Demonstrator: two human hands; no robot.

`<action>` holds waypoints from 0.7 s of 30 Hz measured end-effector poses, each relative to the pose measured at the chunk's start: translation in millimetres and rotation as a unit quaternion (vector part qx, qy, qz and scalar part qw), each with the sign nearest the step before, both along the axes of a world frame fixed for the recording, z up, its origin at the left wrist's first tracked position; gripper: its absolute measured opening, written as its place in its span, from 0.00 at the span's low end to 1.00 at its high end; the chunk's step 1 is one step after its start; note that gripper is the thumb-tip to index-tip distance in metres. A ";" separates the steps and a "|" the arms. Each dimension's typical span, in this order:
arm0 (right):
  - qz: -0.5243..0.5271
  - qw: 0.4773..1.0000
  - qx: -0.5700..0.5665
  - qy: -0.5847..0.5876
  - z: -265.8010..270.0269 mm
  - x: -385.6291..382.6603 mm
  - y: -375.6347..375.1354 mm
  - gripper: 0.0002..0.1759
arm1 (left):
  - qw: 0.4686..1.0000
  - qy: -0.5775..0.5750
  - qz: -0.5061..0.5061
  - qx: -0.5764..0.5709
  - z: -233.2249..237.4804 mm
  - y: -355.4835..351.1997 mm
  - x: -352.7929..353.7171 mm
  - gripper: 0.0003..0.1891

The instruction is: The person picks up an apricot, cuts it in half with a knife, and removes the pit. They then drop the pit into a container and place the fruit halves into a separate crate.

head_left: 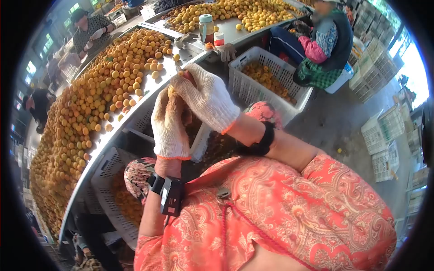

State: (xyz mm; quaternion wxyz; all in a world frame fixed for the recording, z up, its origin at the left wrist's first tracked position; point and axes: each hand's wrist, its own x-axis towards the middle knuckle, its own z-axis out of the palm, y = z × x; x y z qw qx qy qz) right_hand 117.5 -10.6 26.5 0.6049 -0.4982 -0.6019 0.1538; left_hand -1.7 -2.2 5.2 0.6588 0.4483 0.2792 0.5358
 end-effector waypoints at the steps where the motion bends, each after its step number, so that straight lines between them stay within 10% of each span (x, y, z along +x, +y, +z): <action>1: 0.005 1.000 -0.002 -0.013 4.8 0.1 -0.7 0.16 | 1.000 0.002 0.012 0.019 1.1 -1.9 1.8 0.19; 17: -0.008 0.987 0.056 -0.150 -0.6 -26.8 1.4 0.11 | 0.926 -0.244 -0.016 -0.289 19.6 -24.1 -8.8 0.16; 19: 0.013 0.990 0.077 -0.118 -9.3 -24.4 8.9 0.09 | 0.935 -0.203 -0.032 -0.288 2.5 -11.1 -20.0 0.16; 21: 0.174 0.966 0.005 0.189 -17.5 -25.0 15.2 0.09 | 0.936 -0.164 -0.028 -0.310 3.8 -4.2 -22.5 0.15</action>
